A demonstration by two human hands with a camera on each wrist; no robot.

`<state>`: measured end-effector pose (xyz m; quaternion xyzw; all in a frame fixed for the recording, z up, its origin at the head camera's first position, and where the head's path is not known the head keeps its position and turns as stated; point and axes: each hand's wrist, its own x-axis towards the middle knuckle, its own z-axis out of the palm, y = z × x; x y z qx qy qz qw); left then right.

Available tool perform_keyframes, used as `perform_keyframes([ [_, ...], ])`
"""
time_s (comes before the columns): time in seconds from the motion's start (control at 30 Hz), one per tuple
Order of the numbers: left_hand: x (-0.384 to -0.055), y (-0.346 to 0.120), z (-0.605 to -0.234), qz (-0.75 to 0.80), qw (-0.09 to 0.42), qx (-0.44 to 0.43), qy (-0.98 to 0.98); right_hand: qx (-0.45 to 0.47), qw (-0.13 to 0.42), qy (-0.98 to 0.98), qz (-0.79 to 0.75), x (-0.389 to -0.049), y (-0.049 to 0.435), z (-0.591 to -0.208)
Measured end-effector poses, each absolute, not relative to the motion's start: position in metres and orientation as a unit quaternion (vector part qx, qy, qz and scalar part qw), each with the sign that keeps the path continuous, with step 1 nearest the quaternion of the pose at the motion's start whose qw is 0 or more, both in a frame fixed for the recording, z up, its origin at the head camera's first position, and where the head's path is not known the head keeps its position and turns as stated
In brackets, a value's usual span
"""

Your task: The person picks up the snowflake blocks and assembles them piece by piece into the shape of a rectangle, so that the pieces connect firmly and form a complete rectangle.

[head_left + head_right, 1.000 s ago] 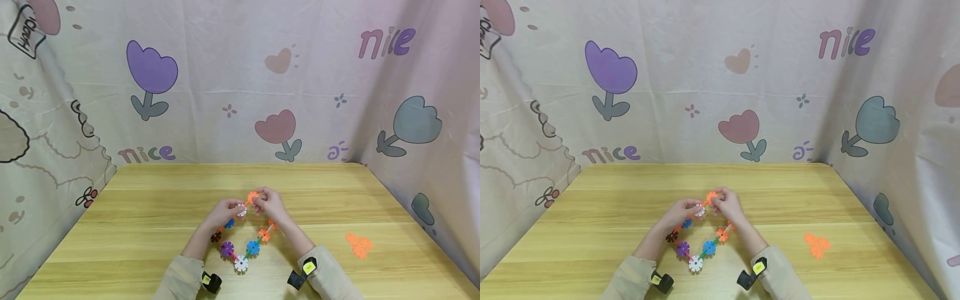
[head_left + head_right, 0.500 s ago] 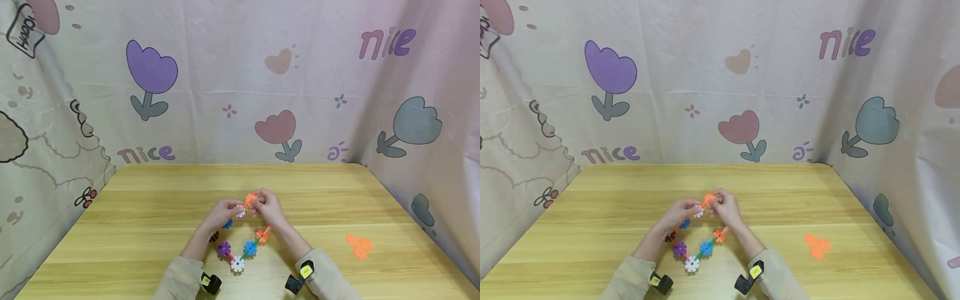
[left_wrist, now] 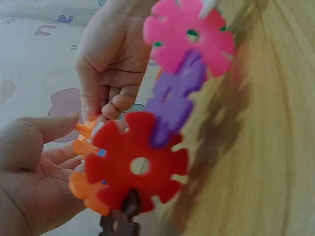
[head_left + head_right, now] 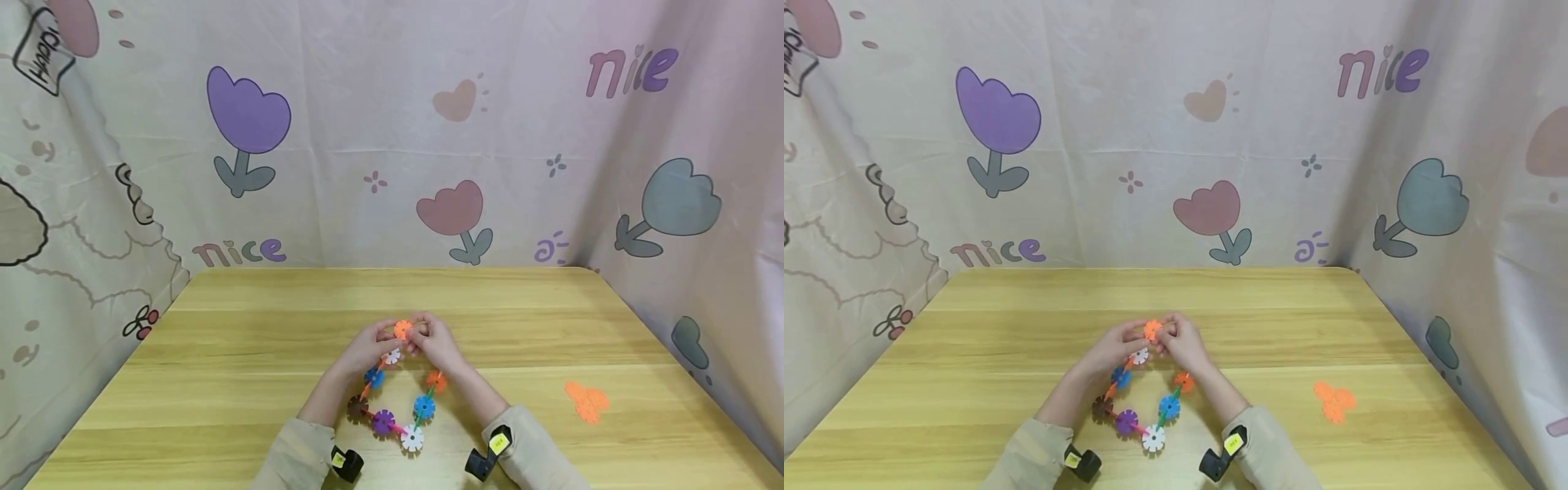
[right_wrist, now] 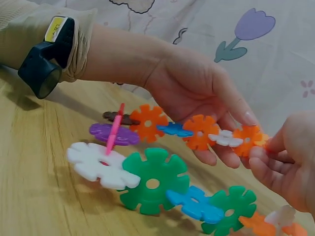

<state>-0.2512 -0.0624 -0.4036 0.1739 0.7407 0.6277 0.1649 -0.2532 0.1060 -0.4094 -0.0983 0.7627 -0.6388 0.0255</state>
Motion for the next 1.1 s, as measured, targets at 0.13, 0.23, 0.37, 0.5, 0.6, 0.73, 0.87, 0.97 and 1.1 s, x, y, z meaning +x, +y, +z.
perform_keyframes([
  [0.13,-0.250,-0.063,-0.402,0.611,0.155,0.165,0.758,-0.077,0.017,0.780,-0.621,-0.252,0.108,-0.409],
  [0.23,-0.249,-0.063,-0.402,0.608,0.156,0.155,0.763,-0.076,0.004,0.797,-0.600,-0.248,0.112,-0.401],
  [0.37,-0.249,-0.063,-0.403,0.617,0.155,0.144,0.758,-0.080,0.003,0.796,-0.600,-0.246,0.125,-0.393],
  [0.5,-0.249,-0.065,-0.405,0.612,0.147,0.138,0.765,-0.068,0.005,0.793,-0.606,-0.252,0.146,-0.403],
  [0.6,-0.249,-0.067,-0.405,0.607,0.139,0.135,0.771,-0.058,-0.001,0.800,-0.597,-0.250,0.163,-0.405],
  [0.73,-0.250,-0.068,-0.404,0.614,0.133,0.124,0.768,-0.040,-0.005,0.806,-0.591,-0.244,0.188,-0.404],
  [0.87,-0.252,-0.071,-0.405,0.617,0.129,0.116,0.767,-0.018,-0.007,0.807,-0.590,-0.234,0.212,-0.403],
  [0.97,-0.254,-0.074,-0.406,0.617,0.125,0.117,0.768,-0.003,-0.018,0.810,-0.586,-0.224,0.230,-0.404],
  [1.1,-0.254,-0.078,-0.408,0.616,0.123,0.123,0.768,0.007,-0.040,0.822,-0.568,-0.212,0.253,-0.406],
])
